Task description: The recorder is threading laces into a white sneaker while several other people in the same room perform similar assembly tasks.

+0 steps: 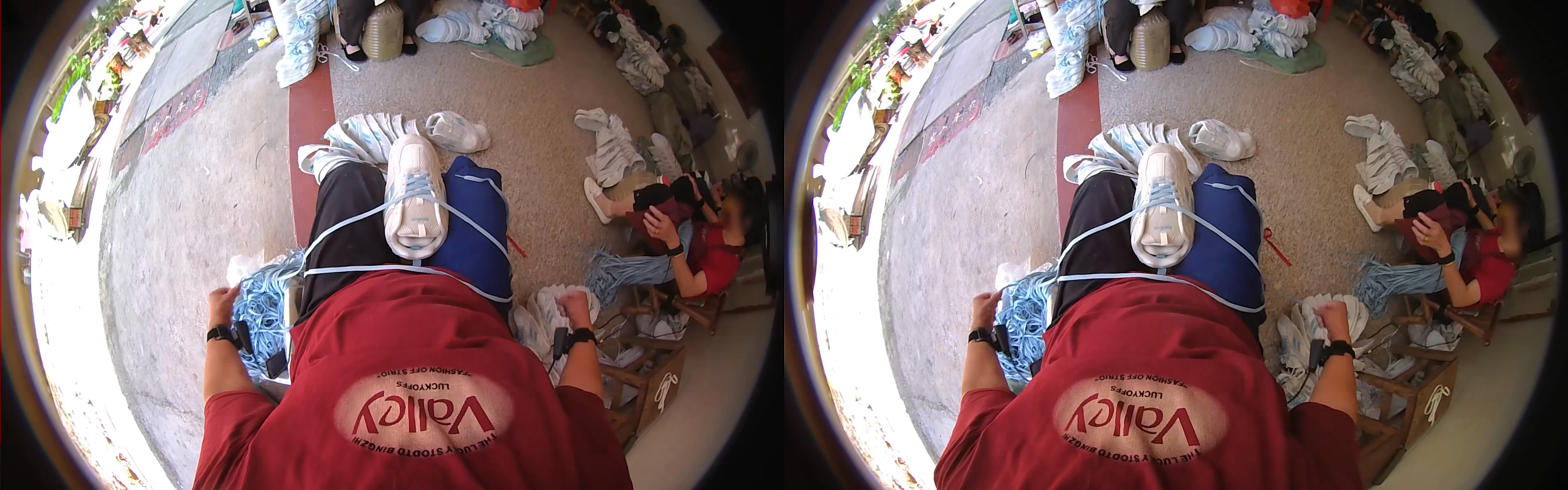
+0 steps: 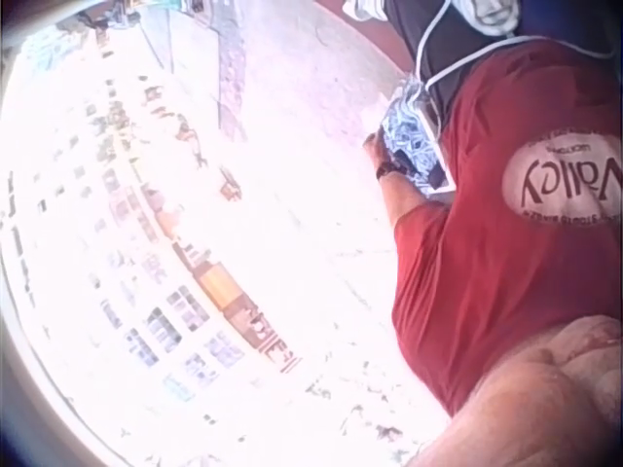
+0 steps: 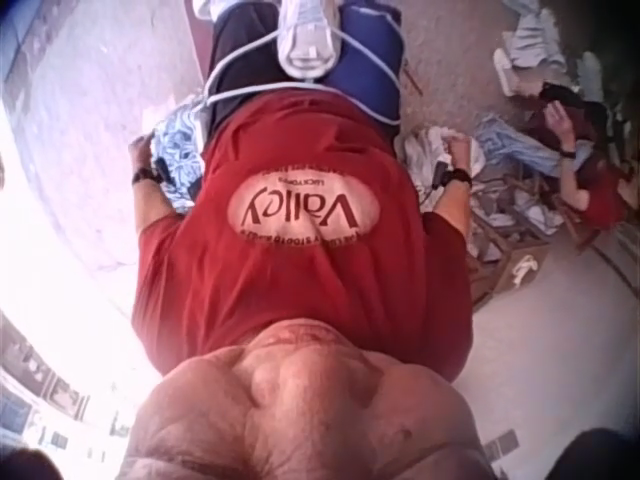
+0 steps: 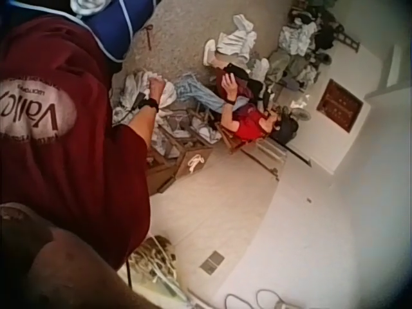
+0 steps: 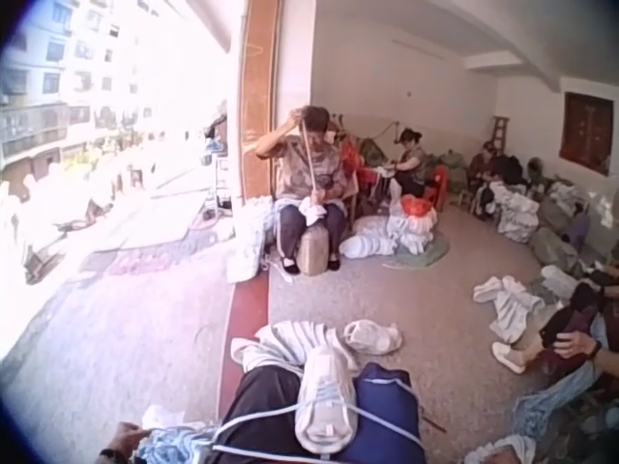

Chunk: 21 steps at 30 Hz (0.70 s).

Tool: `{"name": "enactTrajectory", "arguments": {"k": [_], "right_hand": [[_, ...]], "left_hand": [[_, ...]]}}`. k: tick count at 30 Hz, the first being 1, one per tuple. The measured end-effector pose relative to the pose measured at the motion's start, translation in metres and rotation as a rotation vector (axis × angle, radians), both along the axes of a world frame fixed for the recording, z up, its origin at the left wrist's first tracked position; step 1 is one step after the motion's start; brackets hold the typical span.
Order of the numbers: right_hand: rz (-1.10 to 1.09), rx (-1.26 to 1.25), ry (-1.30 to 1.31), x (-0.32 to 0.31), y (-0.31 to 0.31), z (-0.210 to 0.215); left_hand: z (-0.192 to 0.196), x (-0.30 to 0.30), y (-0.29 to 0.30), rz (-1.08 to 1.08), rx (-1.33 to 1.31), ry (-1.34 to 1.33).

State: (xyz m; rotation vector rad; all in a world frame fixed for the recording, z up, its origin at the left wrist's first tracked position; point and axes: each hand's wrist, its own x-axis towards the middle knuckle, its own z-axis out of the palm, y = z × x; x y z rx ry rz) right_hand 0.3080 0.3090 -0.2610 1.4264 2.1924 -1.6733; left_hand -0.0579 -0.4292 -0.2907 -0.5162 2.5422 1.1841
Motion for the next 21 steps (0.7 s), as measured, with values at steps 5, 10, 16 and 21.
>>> {"name": "enactTrajectory", "arguments": {"k": [5,10,16,21], "right_hand": [[0.553,-0.393,0.224,-0.183,-0.084,0.111],[0.880,0.494,0.633,-0.283,-0.138,0.101],[0.466,0.346,0.725,-0.308,-0.155,0.074],[0.411,0.429,0.608,-0.312,-0.159,0.070]], "left_hand": [[0.117,-0.026,0.212,-0.496,0.714,-0.180],[0.141,-0.039,0.327,-1.154,0.535,-0.345],[0.094,-0.067,0.360,-0.903,0.554,0.140],[0.083,-0.065,0.358,-0.840,0.707,0.228]]}}
